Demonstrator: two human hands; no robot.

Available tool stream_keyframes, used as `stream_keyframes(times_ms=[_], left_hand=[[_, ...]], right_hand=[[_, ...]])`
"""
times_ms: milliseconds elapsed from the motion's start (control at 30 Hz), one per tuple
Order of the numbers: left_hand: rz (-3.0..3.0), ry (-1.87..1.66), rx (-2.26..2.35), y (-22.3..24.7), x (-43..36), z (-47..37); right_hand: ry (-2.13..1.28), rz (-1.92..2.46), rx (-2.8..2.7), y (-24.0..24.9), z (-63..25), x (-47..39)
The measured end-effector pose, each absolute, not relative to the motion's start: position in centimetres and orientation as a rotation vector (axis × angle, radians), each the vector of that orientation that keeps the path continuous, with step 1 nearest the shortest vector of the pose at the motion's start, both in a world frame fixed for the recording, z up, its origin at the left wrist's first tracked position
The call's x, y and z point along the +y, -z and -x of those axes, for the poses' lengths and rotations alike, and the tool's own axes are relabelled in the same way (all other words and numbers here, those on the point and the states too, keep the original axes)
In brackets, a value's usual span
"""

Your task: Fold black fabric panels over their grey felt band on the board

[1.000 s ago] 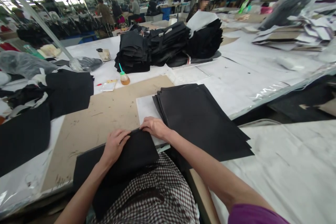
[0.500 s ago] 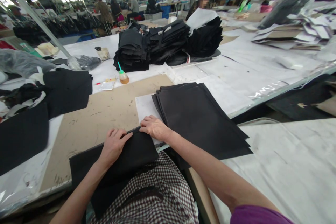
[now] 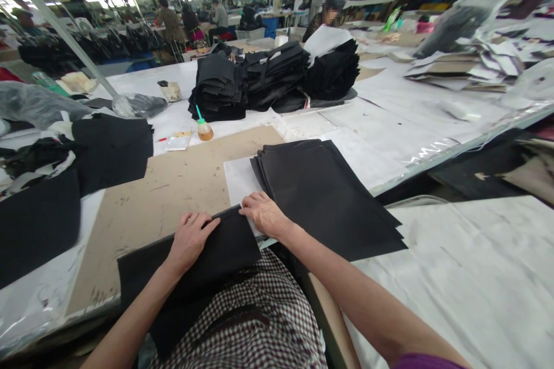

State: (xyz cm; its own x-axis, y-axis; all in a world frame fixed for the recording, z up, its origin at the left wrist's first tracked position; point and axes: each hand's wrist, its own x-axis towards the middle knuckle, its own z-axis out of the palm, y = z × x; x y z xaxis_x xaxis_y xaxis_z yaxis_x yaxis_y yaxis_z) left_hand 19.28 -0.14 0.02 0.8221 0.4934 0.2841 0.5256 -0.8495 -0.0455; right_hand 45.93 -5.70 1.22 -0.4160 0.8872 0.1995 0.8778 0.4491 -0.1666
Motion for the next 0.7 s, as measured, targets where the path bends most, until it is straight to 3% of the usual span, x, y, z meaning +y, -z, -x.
stream_keyframes(times_ms=[233,433,700], left_hand=[[2.892,0.451,-0.806,0.2,-0.1,-19.2],[2.916,0.504,-0.826,0.4,-0.1,-19.0],[2.979,0.454,-0.836,0.3,0.5,-17.0]], right_hand=[[0.068,1.968,-2.201,-1.4,-39.1,-7.0],[-0.008,1.874,-2.100,1.0,-37.4,-7.7],[0.046,1.827,-2.182,0.2,-37.4,-8.2]])
